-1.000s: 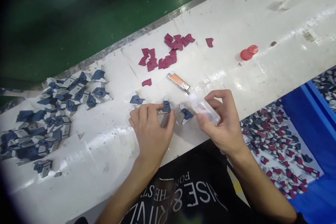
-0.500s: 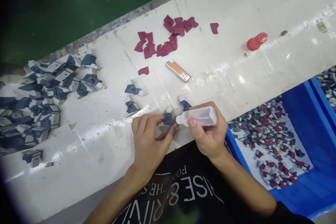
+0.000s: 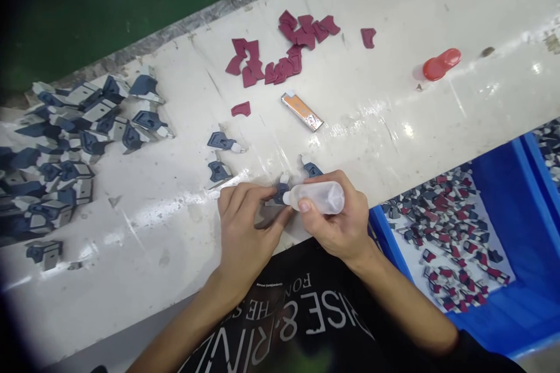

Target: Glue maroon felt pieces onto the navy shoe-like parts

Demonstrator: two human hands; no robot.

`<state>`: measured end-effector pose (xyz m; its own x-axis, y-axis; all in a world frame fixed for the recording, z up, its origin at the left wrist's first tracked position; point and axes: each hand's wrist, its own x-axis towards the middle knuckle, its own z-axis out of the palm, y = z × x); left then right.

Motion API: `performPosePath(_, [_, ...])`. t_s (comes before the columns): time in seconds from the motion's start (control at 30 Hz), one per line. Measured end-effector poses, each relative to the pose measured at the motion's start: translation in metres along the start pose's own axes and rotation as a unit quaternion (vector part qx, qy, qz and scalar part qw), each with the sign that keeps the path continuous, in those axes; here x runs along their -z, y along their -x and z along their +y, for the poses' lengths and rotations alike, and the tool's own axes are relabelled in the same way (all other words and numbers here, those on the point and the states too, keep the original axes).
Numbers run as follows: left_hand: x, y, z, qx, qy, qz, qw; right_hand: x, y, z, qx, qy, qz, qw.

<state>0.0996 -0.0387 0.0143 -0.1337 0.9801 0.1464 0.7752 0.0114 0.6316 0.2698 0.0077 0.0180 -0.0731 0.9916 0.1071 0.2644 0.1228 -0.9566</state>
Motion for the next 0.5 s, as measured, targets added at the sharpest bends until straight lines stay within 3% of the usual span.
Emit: performPosePath(0.5, [-0.001,-0.001,0.000,-0.004,0.001,0.007,1.000,0.019,-0.002,-0.005,0.063,0.092,-0.031,0.993])
